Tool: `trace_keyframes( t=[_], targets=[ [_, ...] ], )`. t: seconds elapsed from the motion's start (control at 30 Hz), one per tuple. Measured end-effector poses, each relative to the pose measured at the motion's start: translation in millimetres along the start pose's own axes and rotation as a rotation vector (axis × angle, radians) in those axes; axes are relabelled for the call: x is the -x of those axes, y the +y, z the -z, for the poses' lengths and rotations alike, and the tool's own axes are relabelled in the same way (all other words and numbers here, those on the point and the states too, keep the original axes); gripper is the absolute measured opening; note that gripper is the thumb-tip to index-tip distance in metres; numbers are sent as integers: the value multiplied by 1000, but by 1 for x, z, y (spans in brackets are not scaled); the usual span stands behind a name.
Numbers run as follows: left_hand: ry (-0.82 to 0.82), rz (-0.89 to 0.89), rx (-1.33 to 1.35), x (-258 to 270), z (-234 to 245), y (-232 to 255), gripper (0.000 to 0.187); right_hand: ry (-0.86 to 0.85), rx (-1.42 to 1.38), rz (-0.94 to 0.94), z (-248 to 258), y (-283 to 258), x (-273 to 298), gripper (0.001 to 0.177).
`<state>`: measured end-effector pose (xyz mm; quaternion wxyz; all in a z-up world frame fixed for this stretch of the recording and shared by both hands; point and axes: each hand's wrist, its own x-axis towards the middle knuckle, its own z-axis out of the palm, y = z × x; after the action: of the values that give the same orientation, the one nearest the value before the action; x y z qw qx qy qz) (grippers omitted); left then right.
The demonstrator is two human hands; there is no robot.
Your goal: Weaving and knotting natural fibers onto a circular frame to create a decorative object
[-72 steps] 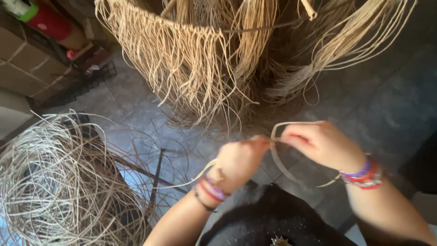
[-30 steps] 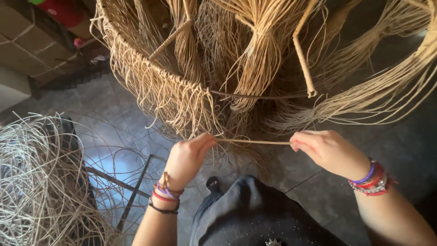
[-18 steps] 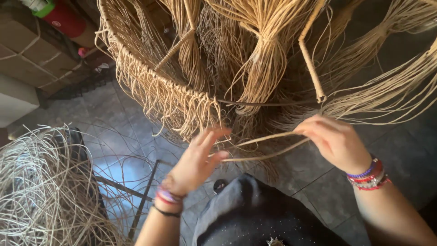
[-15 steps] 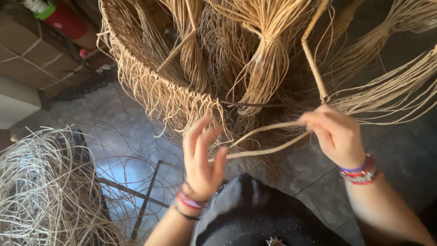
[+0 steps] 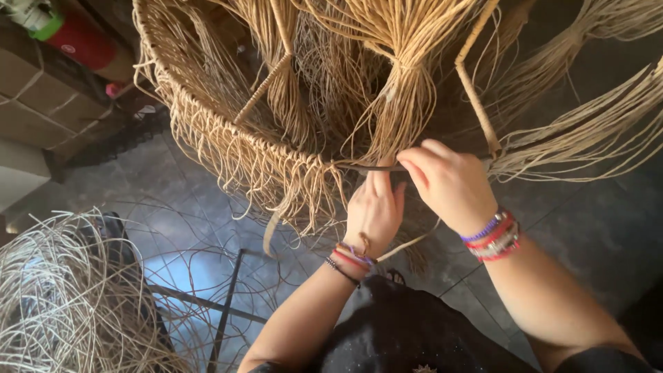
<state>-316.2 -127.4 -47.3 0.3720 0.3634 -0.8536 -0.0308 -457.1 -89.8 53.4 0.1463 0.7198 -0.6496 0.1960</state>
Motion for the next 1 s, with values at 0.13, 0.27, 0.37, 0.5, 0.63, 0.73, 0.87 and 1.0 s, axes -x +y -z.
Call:
trace_keyframes(
  t=[0.13,0.27,0.37,0.5,0.63,0.73,0.87,1.0],
  targets=[
    [-221,393,502,15,-7,-5,17,127,-742,-222,-3,-9,46,41],
    [-557,341,790,35,23,20,21,56,-1320,-401,-24,-4,94,29],
    [-258,-195,499,15,70,31,18,-91,-1121,-144,-1,8,83,34],
    [-126,-287,501,-34,79,25,15,-124,-778,3,-23,29,92,47],
    [-218,139,513,-61,59,22,14,242,-278,-1,-37,29,83,13],
    [-228,276,518,-74,53,24,17,465,-191,9,-39,29,80,20],
    [67,168,373,-69,65,24,23,364,-372,-9,-30,27,73,16],
    [431,-302,133,-1,45,13,17,162,-816,-127,-12,16,61,6]
  ],
)
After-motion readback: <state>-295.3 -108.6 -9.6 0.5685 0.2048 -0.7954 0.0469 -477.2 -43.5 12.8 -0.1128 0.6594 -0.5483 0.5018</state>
